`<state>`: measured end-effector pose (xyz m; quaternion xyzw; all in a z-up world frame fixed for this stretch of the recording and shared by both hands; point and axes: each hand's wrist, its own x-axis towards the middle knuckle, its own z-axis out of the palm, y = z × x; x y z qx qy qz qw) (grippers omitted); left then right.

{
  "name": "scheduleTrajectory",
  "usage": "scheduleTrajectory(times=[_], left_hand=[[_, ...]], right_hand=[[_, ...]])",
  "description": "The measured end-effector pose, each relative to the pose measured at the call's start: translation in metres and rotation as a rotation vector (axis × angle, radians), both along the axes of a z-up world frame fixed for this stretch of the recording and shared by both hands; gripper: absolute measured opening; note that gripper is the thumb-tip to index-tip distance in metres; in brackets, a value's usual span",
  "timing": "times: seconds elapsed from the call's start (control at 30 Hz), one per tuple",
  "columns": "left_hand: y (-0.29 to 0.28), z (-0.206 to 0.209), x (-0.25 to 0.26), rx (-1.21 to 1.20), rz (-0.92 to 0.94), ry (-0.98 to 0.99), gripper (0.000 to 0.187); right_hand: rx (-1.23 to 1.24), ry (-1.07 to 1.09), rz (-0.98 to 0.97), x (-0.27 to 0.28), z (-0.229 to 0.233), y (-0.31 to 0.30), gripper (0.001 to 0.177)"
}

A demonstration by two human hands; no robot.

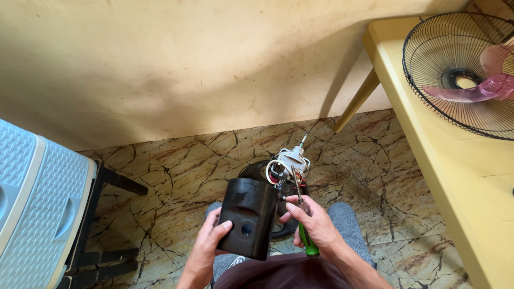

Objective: The person disassembles a table fan motor, removes the housing, and uses a screwdriver to adjust internal components and wiring. The person places the housing on a nearby table and continues working on the motor assembly on the floor.

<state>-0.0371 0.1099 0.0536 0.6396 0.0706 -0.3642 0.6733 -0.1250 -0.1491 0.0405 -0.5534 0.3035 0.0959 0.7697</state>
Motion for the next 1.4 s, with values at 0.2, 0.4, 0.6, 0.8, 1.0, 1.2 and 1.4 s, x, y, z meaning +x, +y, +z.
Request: scheduleTrajectory(times=[0.2,0.4,0.6,0.8,1.0,1.2,1.4], left_hand=[[-0.008,0.007,0.005,-0.155,0.046,-0.202,0.070],[-0.031,0.011,0.009,-0.205,0.022,-0.257,0.072],[-0.031,0.013,0.007,-0.332,0.023,-0.271,0.078],[-0.025,0.018,0.005,-0.398,-0.145,-0.364,0.096],[-0.031,0.034,0.004,-0.306,-0.327,-0.559,0.097],[-0.043,0.044,0.007,-0.205,-0.432,-0.656,0.092],[-0.054,0.044,0.007,-0.226,-0.426,-0.771,0.092]], right_hand=[[-0.009,-0.051,0.008,0.005,0.005,-0.001,0.059],[0.051,-0.149,-0.019,0.007,0.015,-0.002,0.060],[0.063,-0.176,-0.030,0.001,0.021,-0.003,0.061],[0.250,-0.295,-0.035,-0.008,0.020,-0.006,0.068],[0.256,-0.338,-0.045,-0.021,0.030,-0.010,0.068],[-0.001,-0.360,-0.157,-0.025,0.032,-0.015,0.057],[-0.084,-0.356,-0.221,-0.032,0.024,-0.018,0.055]])
